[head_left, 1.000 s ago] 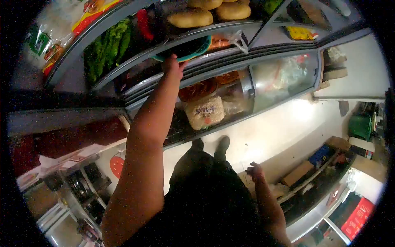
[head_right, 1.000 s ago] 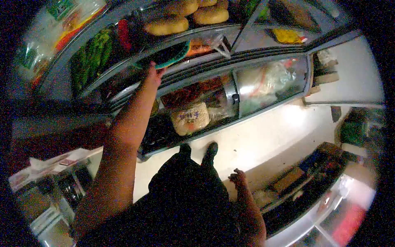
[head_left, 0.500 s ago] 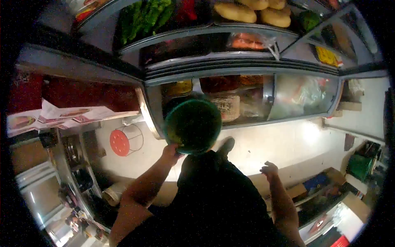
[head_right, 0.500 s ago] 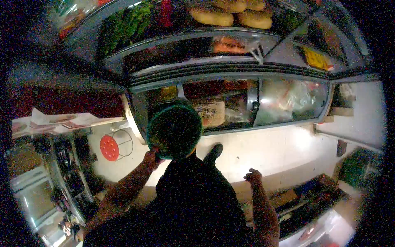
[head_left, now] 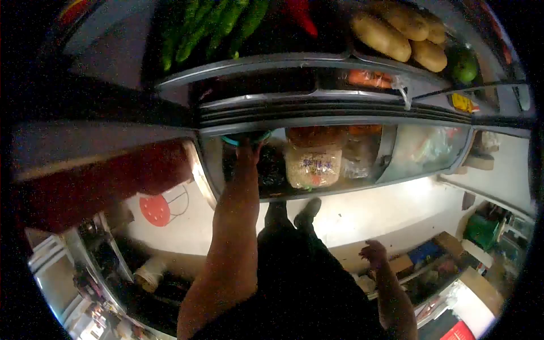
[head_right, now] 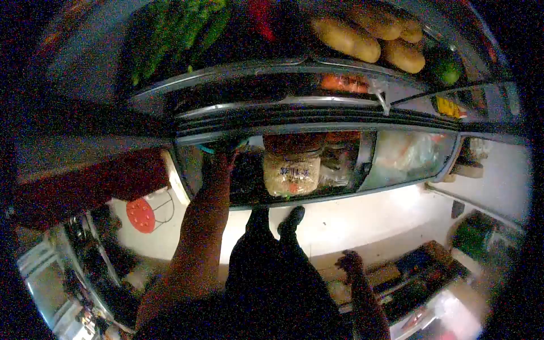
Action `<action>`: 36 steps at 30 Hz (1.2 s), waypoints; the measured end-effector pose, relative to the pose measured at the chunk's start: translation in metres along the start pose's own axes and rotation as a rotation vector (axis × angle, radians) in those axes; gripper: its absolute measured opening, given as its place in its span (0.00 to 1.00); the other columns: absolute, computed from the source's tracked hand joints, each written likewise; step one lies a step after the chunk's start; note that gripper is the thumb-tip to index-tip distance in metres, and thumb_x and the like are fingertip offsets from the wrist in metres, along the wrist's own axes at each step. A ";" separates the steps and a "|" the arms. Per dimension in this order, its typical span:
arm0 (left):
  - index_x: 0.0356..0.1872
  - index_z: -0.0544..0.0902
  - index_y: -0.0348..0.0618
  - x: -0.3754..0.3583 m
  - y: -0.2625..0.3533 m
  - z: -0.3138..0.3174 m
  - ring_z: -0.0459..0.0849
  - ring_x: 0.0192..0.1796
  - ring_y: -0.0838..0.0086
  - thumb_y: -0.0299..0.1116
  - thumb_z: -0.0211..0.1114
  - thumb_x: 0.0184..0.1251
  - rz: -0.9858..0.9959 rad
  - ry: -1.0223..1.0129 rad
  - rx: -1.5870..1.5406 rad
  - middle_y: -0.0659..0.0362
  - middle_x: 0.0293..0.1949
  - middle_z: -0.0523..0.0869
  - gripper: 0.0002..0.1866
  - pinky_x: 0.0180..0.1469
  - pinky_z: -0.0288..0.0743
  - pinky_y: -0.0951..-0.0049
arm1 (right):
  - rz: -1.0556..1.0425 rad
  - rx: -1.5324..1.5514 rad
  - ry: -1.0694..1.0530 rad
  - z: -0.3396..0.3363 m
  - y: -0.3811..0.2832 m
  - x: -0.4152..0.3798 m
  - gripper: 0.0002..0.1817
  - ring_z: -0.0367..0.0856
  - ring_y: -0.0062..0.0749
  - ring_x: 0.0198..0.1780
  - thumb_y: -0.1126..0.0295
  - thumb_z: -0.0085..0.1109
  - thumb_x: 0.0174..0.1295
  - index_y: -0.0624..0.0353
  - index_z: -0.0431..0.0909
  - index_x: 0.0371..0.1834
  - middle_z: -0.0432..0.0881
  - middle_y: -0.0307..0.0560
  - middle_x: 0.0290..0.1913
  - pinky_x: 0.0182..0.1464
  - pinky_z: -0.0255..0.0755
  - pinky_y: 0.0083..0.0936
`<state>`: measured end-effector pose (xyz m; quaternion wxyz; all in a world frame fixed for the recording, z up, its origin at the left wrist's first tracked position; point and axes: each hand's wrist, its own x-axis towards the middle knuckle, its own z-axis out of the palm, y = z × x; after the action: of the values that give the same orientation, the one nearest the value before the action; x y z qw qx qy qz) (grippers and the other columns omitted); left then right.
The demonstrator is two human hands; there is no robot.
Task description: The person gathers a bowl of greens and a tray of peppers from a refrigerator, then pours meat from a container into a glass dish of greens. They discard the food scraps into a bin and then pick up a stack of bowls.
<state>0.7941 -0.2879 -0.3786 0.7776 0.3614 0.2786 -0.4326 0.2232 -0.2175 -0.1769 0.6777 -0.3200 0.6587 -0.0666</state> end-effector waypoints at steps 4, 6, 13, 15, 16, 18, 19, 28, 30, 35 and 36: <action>0.50 0.69 0.46 0.057 0.004 0.020 0.73 0.45 0.59 0.39 0.57 0.56 0.019 -0.076 -0.047 0.52 0.46 0.74 0.20 0.41 0.71 0.60 | -0.051 -0.185 -0.092 0.026 0.009 -0.009 0.14 0.78 0.42 0.27 0.66 0.48 0.57 0.65 0.68 0.41 0.77 0.53 0.27 0.25 0.72 0.31; 0.50 0.69 0.46 0.070 0.008 0.023 0.73 0.45 0.59 0.39 0.57 0.57 0.028 -0.115 -0.050 0.52 0.46 0.74 0.20 0.41 0.71 0.60 | 0.080 0.146 0.003 0.060 -0.022 -0.026 0.14 0.77 0.41 0.26 0.66 0.49 0.57 0.64 0.68 0.41 0.77 0.52 0.26 0.25 0.72 0.30; 0.49 0.70 0.46 0.070 0.015 0.013 0.74 0.46 0.59 0.38 0.56 0.57 0.059 -0.210 -0.030 0.52 0.46 0.74 0.18 0.42 0.71 0.60 | 0.284 0.201 0.108 0.068 -0.061 -0.027 0.13 0.77 0.40 0.24 0.66 0.48 0.58 0.64 0.68 0.41 0.76 0.51 0.23 0.25 0.71 0.29; 0.49 0.71 0.46 0.061 0.016 0.006 0.74 0.46 0.59 0.37 0.56 0.57 0.072 -0.242 -0.016 0.52 0.46 0.75 0.18 0.43 0.71 0.60 | 0.236 0.332 0.068 0.058 -0.056 -0.028 0.13 0.77 0.39 0.25 0.65 0.47 0.58 0.64 0.68 0.41 0.76 0.50 0.23 0.26 0.71 0.28; 0.49 0.71 0.46 0.056 0.014 -0.001 0.74 0.46 0.59 0.37 0.56 0.57 0.080 -0.257 -0.012 0.52 0.46 0.75 0.18 0.43 0.71 0.60 | 0.184 0.462 0.035 0.050 -0.052 -0.029 0.14 0.76 0.38 0.26 0.65 0.47 0.59 0.64 0.68 0.41 0.75 0.50 0.24 0.27 0.71 0.27; 0.49 0.71 0.46 0.036 0.009 -0.010 0.74 0.46 0.59 0.37 0.56 0.57 0.081 -0.305 0.007 0.52 0.46 0.75 0.17 0.43 0.71 0.59 | -0.175 0.014 -0.078 0.023 -0.020 -0.017 0.14 0.76 0.37 0.27 0.65 0.47 0.58 0.64 0.67 0.42 0.75 0.50 0.25 0.28 0.70 0.27; 0.48 0.71 0.46 0.027 0.005 -0.018 0.74 0.46 0.59 0.37 0.55 0.57 0.078 -0.327 0.020 0.52 0.46 0.75 0.17 0.43 0.71 0.59 | -0.348 -0.215 -0.145 0.015 -0.011 -0.017 0.14 0.76 0.36 0.27 0.65 0.47 0.58 0.64 0.67 0.42 0.75 0.50 0.26 0.29 0.70 0.26; 0.37 0.74 0.43 -0.147 -0.112 -0.082 0.78 0.35 0.65 0.35 0.56 0.55 0.505 -0.289 1.087 0.54 0.35 0.78 0.10 0.30 0.73 0.71 | -0.320 -0.129 -0.079 -0.129 0.112 -0.010 0.16 0.74 0.32 0.28 0.67 0.48 0.56 0.63 0.65 0.45 0.76 0.50 0.29 0.30 0.69 0.24; 0.34 0.73 0.42 -0.205 -0.160 -0.076 0.78 0.33 0.66 0.35 0.57 0.54 0.018 -0.196 0.610 0.54 0.32 0.78 0.09 0.29 0.73 0.71 | -0.254 0.017 -0.044 -0.191 0.167 0.003 0.16 0.74 0.32 0.28 0.66 0.47 0.56 0.63 0.65 0.46 0.76 0.50 0.29 0.30 0.68 0.24; 0.31 0.71 0.43 -0.325 -0.285 -0.062 0.78 0.29 0.68 0.34 0.57 0.54 -0.054 0.043 0.851 0.57 0.29 0.75 0.08 0.26 0.73 0.72 | -0.045 0.685 0.159 -0.363 0.262 -0.018 0.14 0.73 0.33 0.24 0.61 0.45 0.57 0.59 0.67 0.41 0.72 0.44 0.22 0.22 0.67 0.24; 0.32 0.71 0.44 -0.338 -0.309 -0.051 0.78 0.30 0.69 0.34 0.57 0.53 -0.129 0.053 0.930 0.58 0.30 0.75 0.08 0.27 0.73 0.72 | -0.050 0.694 0.153 -0.378 0.245 -0.040 0.14 0.73 0.33 0.24 0.61 0.45 0.57 0.59 0.67 0.41 0.72 0.44 0.22 0.22 0.67 0.24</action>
<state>0.3583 -0.2002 -0.2556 0.4972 0.6645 0.0969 -0.5494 -0.2163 -0.1349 -0.2439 0.6927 -0.0808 0.6377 -0.3270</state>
